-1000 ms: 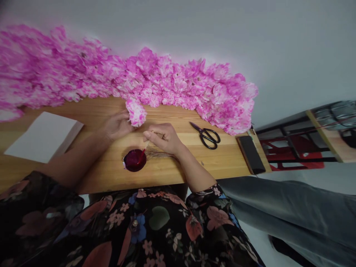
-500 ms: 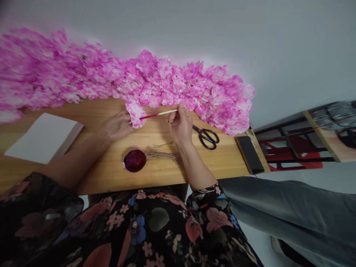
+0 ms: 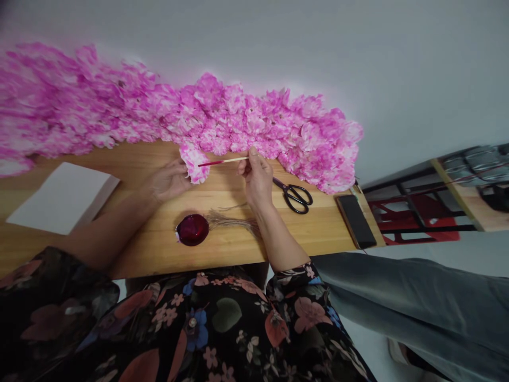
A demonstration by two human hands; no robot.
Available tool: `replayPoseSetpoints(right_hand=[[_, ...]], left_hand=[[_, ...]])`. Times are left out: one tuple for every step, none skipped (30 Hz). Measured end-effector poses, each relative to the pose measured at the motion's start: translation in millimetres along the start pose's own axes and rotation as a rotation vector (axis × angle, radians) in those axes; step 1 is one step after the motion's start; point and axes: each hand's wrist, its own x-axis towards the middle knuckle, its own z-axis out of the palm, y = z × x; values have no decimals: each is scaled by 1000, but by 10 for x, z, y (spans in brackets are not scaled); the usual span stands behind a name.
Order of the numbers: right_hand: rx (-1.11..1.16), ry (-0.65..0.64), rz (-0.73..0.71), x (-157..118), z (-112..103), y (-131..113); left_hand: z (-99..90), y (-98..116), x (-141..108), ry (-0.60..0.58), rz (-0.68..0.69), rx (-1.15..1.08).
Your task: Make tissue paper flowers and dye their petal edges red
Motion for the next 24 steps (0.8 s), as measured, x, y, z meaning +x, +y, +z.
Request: replayPoseSetpoints(right_hand=[[-3,7,-1,2,-1,3],[-9,16,0,3,-1,5],[-15,24,1,3,-1,5],[-21,29,1,3,-1,4],[-26,30,0,3,-1,2],[-29,27,-3,3,-3,1],[-33,20,-7,2,-4,0],[-38,13,-11,1,-6,1],[-44,9,-13,0,-8,2],[-50,9,-15,-2,-9,5],[-55,12,-16,-4,-10,8],[-57,16,-17,-5,-10,11],[-55,20,-18,-5,-10,13],[-46,23,-20,-5,-9,13],[-31,24,-20,-3,-8,10],[-11,25,-19,0,-6,4],[11,26,-17,4,-3,-6],[33,29,-15,8,1,-19],[55,33,-12,11,6,-34],[72,38,-9,13,12,-51],[83,44,-3,13,19,-68],[86,48,4,11,26,-84],[81,50,12,9,32,-98],[68,50,21,5,38,-111]], left_hand=[[-4,-3,2,-6,-1,-6],[-7,-6,3,-13,-1,-10],[-10,-9,4,-20,-1,-11],[-11,-11,3,-26,0,-12],[-12,-12,2,-31,2,-12],[-11,-13,1,-34,4,-12],[-8,-14,-1,-34,5,-12],[-5,-14,-3,-33,7,-12],[-1,-13,-6,-31,9,-11],[3,-12,-8,-28,10,-9],[8,-11,-10,-24,9,-5],[12,-8,-12,-20,7,-1],[15,-5,-14,-15,5,2],[19,-2,-16,-8,1,4],[22,2,-17,-2,-3,8],[25,5,-18,3,-6,14],[29,9,-20,7,-7,21],[35,13,-22,10,-7,29],[42,16,-24,14,-8,38],[51,19,-27,20,-8,45],[61,21,-31,29,-8,51],[73,23,-35,39,-8,55],[85,25,-39,48,-8,58],[96,26,-44,54,-7,63]])
